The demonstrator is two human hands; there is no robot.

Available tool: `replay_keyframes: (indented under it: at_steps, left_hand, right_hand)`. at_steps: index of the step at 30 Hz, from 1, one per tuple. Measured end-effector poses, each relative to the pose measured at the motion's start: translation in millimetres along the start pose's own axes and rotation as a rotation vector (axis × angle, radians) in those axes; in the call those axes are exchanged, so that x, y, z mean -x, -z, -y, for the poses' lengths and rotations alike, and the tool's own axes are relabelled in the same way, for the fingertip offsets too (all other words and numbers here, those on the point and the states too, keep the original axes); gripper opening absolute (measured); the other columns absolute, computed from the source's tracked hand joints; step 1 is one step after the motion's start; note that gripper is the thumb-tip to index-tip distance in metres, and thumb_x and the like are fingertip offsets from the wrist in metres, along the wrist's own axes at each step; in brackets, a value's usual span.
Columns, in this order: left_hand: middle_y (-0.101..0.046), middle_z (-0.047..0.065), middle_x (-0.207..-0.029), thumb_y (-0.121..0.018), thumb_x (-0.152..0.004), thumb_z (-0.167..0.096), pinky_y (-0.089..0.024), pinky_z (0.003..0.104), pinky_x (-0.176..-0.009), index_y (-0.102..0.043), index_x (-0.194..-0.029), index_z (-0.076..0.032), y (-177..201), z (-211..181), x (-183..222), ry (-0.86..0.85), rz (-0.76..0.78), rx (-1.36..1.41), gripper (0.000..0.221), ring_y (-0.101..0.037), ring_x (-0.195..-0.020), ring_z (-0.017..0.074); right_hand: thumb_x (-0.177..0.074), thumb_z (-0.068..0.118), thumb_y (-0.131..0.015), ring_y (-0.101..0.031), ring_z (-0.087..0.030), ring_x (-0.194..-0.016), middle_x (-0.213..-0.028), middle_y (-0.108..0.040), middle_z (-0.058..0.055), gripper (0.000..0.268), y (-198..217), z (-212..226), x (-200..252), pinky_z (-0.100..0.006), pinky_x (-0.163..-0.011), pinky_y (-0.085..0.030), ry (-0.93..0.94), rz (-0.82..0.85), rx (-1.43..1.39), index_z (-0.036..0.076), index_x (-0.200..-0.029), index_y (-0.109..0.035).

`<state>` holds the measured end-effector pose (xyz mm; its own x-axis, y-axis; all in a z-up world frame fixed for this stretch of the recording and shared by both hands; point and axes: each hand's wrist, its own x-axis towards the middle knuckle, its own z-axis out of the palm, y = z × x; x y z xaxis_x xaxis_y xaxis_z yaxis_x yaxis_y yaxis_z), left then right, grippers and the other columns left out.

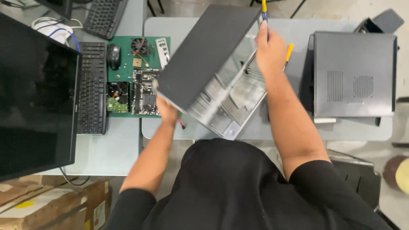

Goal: Disassembling a computer case by removing internal brackets and cleaning components with a brush and screwdriver.

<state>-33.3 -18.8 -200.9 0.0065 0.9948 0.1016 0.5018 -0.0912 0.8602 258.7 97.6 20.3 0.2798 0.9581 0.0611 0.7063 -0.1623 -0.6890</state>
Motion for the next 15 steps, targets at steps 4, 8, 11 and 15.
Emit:
replay_keyframes:
  at_steps: [4,8,11,15]
  left_hand:
    - [-0.060,0.014,-0.106,-0.036,-0.086,-0.029,-0.042,0.040,-0.092,-0.060,-0.104,-0.011,-2.2,27.8,-70.4,0.134,0.042,0.014,0.036,-0.054,-0.105,0.0342]
    - [-0.061,0.012,-0.104,-0.037,-0.086,-0.032,-0.043,0.039,-0.091,-0.061,-0.103,-0.012,-23.5,33.3,-100.8,0.188,0.097,0.008,0.035,-0.055,-0.104,0.0325]
    - [-0.062,0.010,-0.102,-0.038,-0.086,-0.035,-0.044,0.038,-0.090,-0.062,-0.102,-0.014,-42.6,40.9,-95.0,0.261,0.162,-0.011,0.035,-0.056,-0.103,0.0308]
    - [-0.064,0.007,-0.099,-0.040,-0.086,-0.040,-0.045,0.037,-0.089,-0.064,-0.100,-0.017,-70.4,57.1,-71.9,0.405,0.260,-0.038,0.036,-0.057,-0.103,0.0282]
  right_hand:
    - [-0.097,0.049,-0.032,-0.045,-0.028,-0.055,-0.055,-0.049,-0.005,0.054,17.1,-22.5,6.2,-0.041,-0.053,-0.034,0.071,0.021,0.217,0.010,-0.063,-0.044]
    - [-0.097,0.044,-0.041,-0.042,-0.023,-0.052,-0.053,-0.046,-0.004,0.050,21.0,-57.3,20.5,-0.039,-0.048,-0.031,-0.099,0.072,0.219,0.009,-0.061,-0.043]
    - [-0.089,0.049,-0.056,-0.059,-0.028,-0.059,-0.049,-0.050,-0.002,0.040,10.3,-104.5,32.9,-0.033,-0.055,-0.043,-0.223,0.017,0.194,0.019,-0.063,-0.060]
    - [-0.088,0.041,-0.056,-0.061,-0.034,-0.062,-0.053,-0.054,-0.010,0.037,9.5,-123.7,55.7,-0.039,-0.054,-0.044,-0.299,-0.012,0.227,0.012,-0.065,-0.062]
